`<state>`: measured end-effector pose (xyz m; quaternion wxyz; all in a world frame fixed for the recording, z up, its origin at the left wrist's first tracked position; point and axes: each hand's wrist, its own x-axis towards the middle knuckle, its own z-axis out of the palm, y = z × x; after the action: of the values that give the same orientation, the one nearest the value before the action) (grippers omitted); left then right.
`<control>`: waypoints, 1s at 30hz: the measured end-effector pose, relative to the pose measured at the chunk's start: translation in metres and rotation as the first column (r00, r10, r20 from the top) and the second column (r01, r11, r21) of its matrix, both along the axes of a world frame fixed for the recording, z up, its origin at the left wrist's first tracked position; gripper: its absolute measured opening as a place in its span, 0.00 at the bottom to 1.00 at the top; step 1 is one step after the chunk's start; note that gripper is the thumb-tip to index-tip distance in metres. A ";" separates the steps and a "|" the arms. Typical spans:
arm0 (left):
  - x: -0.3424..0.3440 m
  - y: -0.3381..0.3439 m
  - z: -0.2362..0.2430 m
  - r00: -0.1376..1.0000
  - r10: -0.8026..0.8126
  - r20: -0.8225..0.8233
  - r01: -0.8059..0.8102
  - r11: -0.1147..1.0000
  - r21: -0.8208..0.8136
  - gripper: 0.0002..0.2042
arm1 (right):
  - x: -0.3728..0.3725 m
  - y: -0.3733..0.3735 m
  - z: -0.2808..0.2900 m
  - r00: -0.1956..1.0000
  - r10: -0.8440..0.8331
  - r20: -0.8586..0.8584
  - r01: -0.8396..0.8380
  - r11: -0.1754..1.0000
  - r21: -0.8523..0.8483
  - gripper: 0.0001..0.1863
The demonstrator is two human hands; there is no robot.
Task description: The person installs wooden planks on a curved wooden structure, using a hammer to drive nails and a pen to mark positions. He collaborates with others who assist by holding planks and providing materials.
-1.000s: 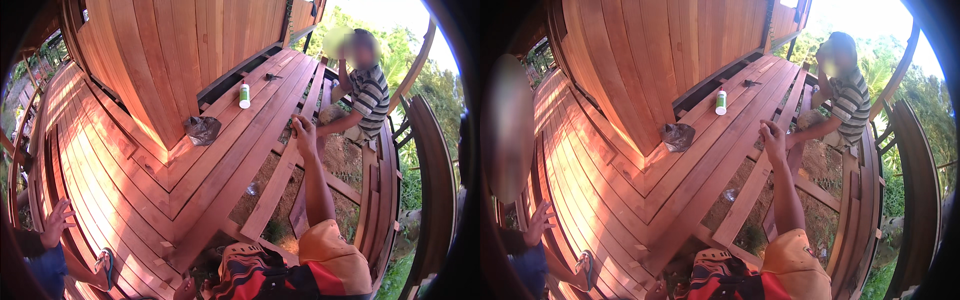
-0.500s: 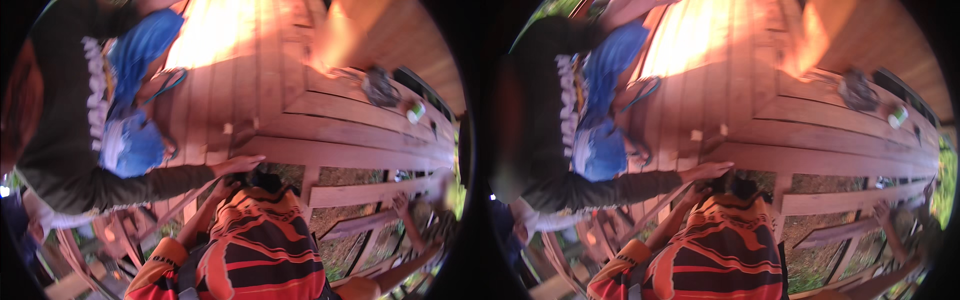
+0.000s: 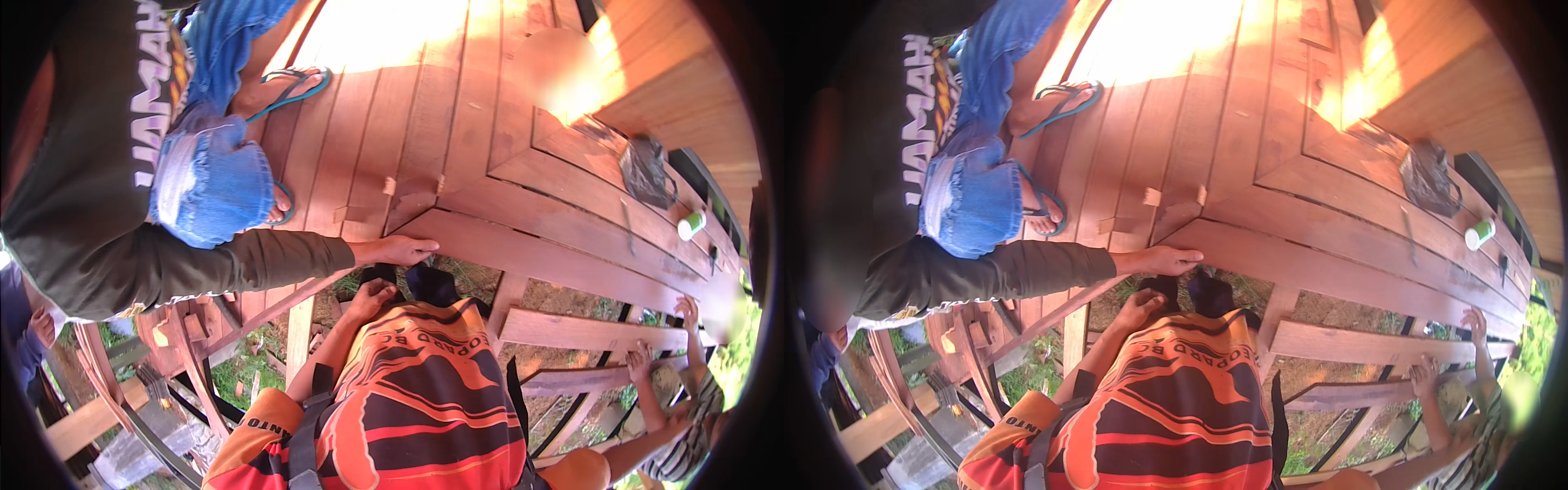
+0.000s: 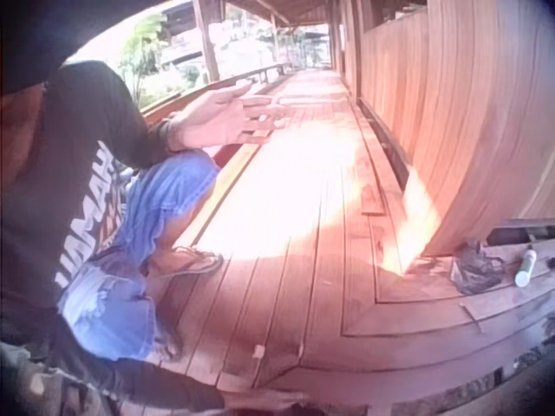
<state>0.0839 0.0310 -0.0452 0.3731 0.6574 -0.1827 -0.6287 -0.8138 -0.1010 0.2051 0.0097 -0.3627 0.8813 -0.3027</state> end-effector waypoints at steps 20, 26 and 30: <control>-0.010 0.057 0.025 0.954 0.267 -0.136 -0.265 0.964 0.035 0.11 | 0.522 -0.268 -0.206 0.629 0.756 -0.178 -0.676 0.646 0.355 0.19; -0.039 0.075 0.043 0.875 0.431 -0.221 -0.428 0.902 0.065 0.12 | 0.501 -0.273 -0.228 0.570 0.821 -0.033 -0.809 0.567 0.156 0.14; -0.059 0.064 0.055 0.882 0.422 -0.207 -0.432 0.902 -0.004 0.14 | 0.558 -0.217 -0.159 0.217 0.667 0.713 -0.751 0.581 -0.314 0.12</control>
<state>0.0249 0.0952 0.0094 0.5352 0.6048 -0.0102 -0.5896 -0.2563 -0.3178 0.0457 0.5414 -0.5533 0.5317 -0.3436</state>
